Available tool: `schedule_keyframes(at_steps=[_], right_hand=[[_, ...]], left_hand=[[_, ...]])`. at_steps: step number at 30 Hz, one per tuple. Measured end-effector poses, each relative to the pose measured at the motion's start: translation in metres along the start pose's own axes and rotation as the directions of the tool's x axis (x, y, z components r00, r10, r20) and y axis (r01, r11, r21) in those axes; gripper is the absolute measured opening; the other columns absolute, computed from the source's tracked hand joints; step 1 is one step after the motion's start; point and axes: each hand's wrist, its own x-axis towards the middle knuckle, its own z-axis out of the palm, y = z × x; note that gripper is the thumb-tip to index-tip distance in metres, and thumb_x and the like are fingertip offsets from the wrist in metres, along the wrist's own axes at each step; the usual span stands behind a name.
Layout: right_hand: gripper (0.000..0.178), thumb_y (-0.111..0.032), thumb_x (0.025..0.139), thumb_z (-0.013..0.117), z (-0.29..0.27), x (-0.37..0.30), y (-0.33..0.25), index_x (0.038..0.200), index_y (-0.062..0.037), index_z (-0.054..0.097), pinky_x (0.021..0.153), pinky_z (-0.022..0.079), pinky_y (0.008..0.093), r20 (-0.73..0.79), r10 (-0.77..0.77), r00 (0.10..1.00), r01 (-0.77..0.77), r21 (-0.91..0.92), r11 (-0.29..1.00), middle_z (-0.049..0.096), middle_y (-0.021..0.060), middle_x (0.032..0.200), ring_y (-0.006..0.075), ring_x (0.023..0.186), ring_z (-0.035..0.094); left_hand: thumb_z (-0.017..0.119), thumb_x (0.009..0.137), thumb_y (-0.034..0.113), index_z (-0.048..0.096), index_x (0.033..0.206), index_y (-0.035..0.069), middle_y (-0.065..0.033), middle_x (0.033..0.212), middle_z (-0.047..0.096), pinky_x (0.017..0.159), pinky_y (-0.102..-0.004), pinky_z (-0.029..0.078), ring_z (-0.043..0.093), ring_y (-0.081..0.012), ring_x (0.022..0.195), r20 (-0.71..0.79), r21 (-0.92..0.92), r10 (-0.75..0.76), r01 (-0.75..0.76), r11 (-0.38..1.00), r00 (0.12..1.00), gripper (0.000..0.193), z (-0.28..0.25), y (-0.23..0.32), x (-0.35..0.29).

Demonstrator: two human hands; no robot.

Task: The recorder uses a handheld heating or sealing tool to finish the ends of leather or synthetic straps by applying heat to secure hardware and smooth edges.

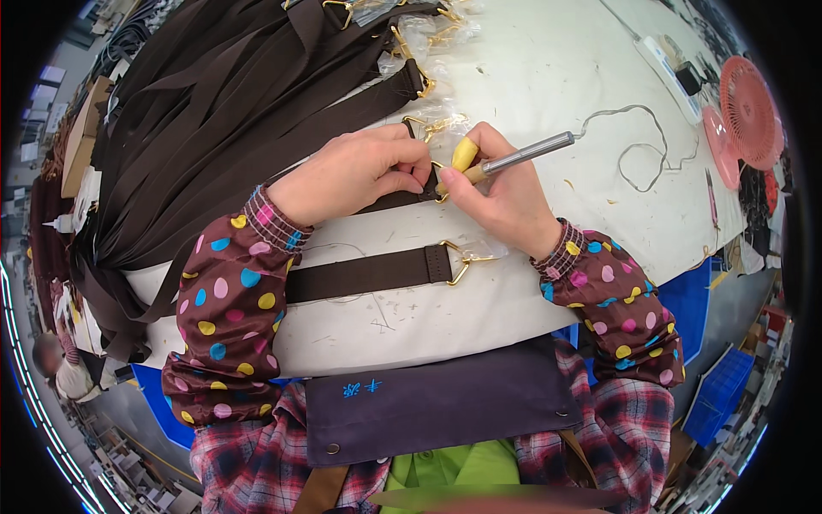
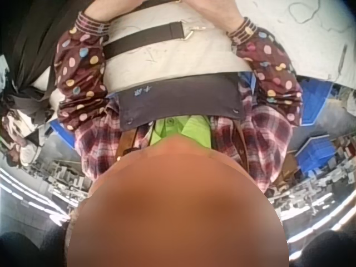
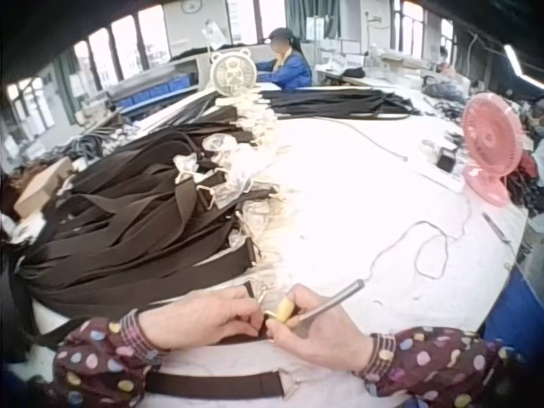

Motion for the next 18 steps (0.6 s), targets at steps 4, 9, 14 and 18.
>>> schedule_keyframes(at_steps=[4,9,14,18], right_hand=[[0.019,-0.007,0.081,0.065,0.0000,0.0001,-0.0011,0.081,-0.0035,0.046,0.055,0.041,0.0233,-0.001,0.013,1.000,-0.013,-0.017,1.000,0.052,0.0014,0.068,0.0072,0.061,0.048],[0.019,-0.007,0.081,0.065,0.0012,0.0007,-0.0021,0.082,-0.0035,0.046,0.055,0.041,0.0231,-0.011,0.006,1.000,-0.006,-0.007,1.000,0.052,0.0011,0.068,0.0069,0.061,0.048],[0.019,-0.007,0.081,0.065,0.0012,0.0012,-0.0018,0.082,-0.0035,0.046,0.055,0.041,0.0226,-0.002,0.012,1.000,-0.012,-0.014,1.000,0.052,0.0008,0.068,0.0069,0.061,0.049],[0.019,-0.008,0.081,0.065,0.0010,0.0014,-0.0022,0.083,-0.0036,0.046,0.055,0.042,0.0226,0.001,0.029,1.000,-0.029,-0.010,1.000,0.052,0.0007,0.068,0.0068,0.061,0.049]], left_hand=[[0.063,0.083,0.007,0.057,0.088,0.006,-0.0063,0.084,0.053,0.069,-0.0307,0.045,0.055,-0.0199,0.077,-0.048,-0.012,0.013,-0.014,1.000,0.999,0.008,0.0034,-0.0018,-0.0006],[0.064,0.084,0.008,0.056,0.089,0.006,-0.0061,0.082,0.050,0.067,-0.0310,0.045,0.053,-0.0193,0.073,-0.068,0.005,-0.017,0.018,1.000,0.998,0.009,0.0034,0.0018,-0.0011],[0.064,0.084,0.008,0.056,0.089,0.006,-0.0062,0.082,0.050,0.066,-0.0310,0.045,0.053,-0.0193,0.072,-0.082,0.007,-0.002,0.003,1.000,0.997,0.010,0.0045,0.0001,-0.0016],[0.064,0.084,0.008,0.056,0.089,0.007,-0.0062,0.082,0.050,0.066,-0.0310,0.045,0.053,-0.0193,0.072,-0.081,0.006,-0.010,0.011,1.000,0.997,0.010,0.0047,-0.0001,-0.0011]])
